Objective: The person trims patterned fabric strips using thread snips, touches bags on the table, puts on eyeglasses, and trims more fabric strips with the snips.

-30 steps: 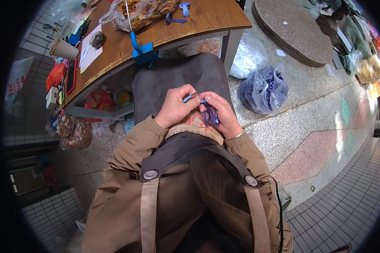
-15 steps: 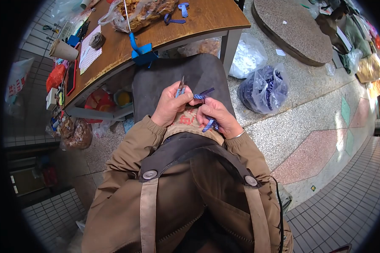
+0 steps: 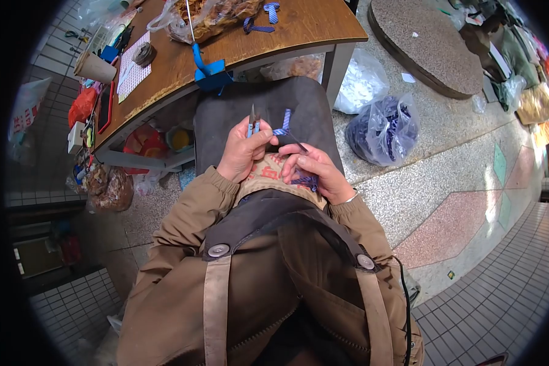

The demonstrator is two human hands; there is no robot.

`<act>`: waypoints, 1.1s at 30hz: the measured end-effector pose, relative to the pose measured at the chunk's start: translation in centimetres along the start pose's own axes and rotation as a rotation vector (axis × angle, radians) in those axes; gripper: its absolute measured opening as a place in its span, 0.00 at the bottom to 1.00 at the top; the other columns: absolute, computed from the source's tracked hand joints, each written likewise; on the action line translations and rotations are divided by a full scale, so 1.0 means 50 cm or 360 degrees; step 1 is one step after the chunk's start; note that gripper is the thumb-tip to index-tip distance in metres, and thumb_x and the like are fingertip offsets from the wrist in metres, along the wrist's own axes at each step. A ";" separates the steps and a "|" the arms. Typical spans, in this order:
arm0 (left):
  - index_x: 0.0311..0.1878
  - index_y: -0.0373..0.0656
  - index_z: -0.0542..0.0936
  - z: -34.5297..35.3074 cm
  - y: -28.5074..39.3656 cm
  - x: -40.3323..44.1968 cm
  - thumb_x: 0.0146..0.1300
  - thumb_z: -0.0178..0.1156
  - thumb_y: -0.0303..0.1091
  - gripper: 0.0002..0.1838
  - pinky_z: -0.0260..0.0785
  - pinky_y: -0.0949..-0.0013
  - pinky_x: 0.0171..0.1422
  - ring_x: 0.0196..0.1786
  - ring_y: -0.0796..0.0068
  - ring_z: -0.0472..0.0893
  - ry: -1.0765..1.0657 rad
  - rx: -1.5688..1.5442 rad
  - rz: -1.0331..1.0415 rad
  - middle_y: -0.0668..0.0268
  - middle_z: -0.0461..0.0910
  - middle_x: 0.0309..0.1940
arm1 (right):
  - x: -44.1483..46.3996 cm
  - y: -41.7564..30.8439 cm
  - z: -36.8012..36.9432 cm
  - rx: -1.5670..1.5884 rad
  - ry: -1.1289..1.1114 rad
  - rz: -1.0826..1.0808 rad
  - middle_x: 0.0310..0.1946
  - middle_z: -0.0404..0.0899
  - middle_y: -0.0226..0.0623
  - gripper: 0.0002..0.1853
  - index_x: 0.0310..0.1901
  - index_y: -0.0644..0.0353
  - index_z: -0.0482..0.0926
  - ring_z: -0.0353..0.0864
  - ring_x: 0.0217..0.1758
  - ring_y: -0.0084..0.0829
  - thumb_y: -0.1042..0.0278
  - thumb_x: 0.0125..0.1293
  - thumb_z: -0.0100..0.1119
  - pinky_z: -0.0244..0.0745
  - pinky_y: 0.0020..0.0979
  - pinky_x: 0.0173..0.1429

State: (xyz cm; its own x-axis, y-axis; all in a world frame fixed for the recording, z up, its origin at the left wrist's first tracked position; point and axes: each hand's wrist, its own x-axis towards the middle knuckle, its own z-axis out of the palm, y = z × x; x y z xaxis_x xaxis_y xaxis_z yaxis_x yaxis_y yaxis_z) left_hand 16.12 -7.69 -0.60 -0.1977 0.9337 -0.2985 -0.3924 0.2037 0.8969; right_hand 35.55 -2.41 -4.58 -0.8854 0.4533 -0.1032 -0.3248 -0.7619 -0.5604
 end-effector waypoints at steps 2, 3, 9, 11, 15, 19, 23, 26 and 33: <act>0.40 0.41 0.73 -0.011 -0.001 0.006 0.62 0.59 0.25 0.06 0.47 0.85 0.18 0.16 0.90 0.58 0.0032 -0.0157 -0.0015 0.61 0.81 0.30 | -0.013 0.011 -0.007 -0.0246 -0.0031 -0.0078 0.34 0.81 0.41 0.15 0.55 0.67 0.74 0.78 0.33 0.21 0.71 0.69 0.52 0.70 0.13 0.40; 0.41 0.40 0.73 -0.016 -0.002 0.008 0.62 0.59 0.24 0.06 0.47 0.85 0.18 0.16 0.89 0.58 0.0048 -0.0235 -0.0025 0.60 0.81 0.30 | -0.019 0.019 -0.012 -0.0367 -0.0046 -0.0117 0.36 0.81 0.42 0.14 0.54 0.66 0.74 0.78 0.35 0.22 0.73 0.69 0.52 0.71 0.13 0.42; 0.41 0.39 0.73 -0.006 -0.006 0.000 0.62 0.57 0.22 0.05 0.46 0.85 0.17 0.15 0.89 0.58 0.0045 -0.0372 -0.0090 0.57 0.80 0.32 | -0.017 0.067 -0.060 -0.0533 0.0093 -0.0168 0.39 0.80 0.43 0.14 0.54 0.65 0.73 0.76 0.30 0.21 0.79 0.67 0.53 0.70 0.15 0.34; 0.41 0.39 0.73 -0.001 -0.005 -0.002 0.62 0.56 0.22 0.05 0.46 0.85 0.17 0.15 0.89 0.58 0.0026 -0.0386 -0.0111 0.57 0.80 0.32 | -0.013 0.064 -0.066 -0.0225 0.0113 -0.0186 0.38 0.79 0.42 0.14 0.54 0.65 0.73 0.74 0.28 0.20 0.78 0.67 0.53 0.68 0.15 0.32; 0.41 0.38 0.73 0.005 -0.006 -0.006 0.62 0.56 0.22 0.05 0.46 0.85 0.17 0.15 0.89 0.58 -0.0026 -0.0440 -0.0189 0.57 0.80 0.30 | -0.005 0.049 -0.074 0.0703 0.0178 -0.0222 0.37 0.78 0.39 0.14 0.54 0.65 0.74 0.68 0.22 0.17 0.77 0.67 0.55 0.62 0.16 0.24; 0.40 0.38 0.73 0.004 0.002 -0.011 0.61 0.56 0.21 0.05 0.47 0.85 0.17 0.15 0.89 0.60 -0.0317 -0.0358 -0.0465 0.57 0.80 0.28 | -0.002 0.017 -0.044 0.0739 0.0305 -0.0229 0.30 0.78 0.35 0.10 0.49 0.67 0.77 0.61 0.16 0.14 0.77 0.67 0.56 0.54 0.17 0.19; 0.39 0.37 0.73 0.004 0.001 -0.012 0.60 0.56 0.20 0.06 0.50 0.84 0.18 0.15 0.89 0.61 -0.0320 -0.0274 -0.0534 0.57 0.79 0.26 | 0.007 0.027 -0.053 0.0255 0.0211 -0.0221 0.26 0.75 0.32 0.08 0.47 0.66 0.77 0.61 0.17 0.15 0.74 0.69 0.55 0.55 0.17 0.19; 0.39 0.37 0.73 0.014 -0.001 -0.014 0.59 0.56 0.19 0.06 0.51 0.84 0.18 0.14 0.88 0.61 -0.0315 -0.0200 -0.0536 0.57 0.79 0.25 | 0.013 0.030 -0.047 0.0074 0.0247 -0.0245 0.24 0.74 0.31 0.08 0.46 0.65 0.77 0.60 0.17 0.15 0.72 0.70 0.55 0.55 0.17 0.19; 0.39 0.37 0.73 0.038 -0.013 -0.029 0.58 0.54 0.17 0.07 0.56 0.83 0.20 0.14 0.87 0.60 -0.0447 0.0083 -0.0356 0.56 0.80 0.26 | 0.035 0.030 -0.053 0.0159 0.0849 -0.0541 0.23 0.74 0.29 0.05 0.40 0.63 0.78 0.60 0.17 0.13 0.71 0.69 0.57 0.55 0.17 0.19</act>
State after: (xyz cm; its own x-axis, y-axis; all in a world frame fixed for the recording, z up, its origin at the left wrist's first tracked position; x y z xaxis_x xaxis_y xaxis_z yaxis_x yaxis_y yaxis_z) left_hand 18.37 -8.63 -0.13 0.1455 0.9072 -0.3947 -0.3504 0.4203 0.8370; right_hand 34.38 -1.53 -7.79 -0.4484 0.8256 -0.3425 -0.6105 -0.5627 -0.5574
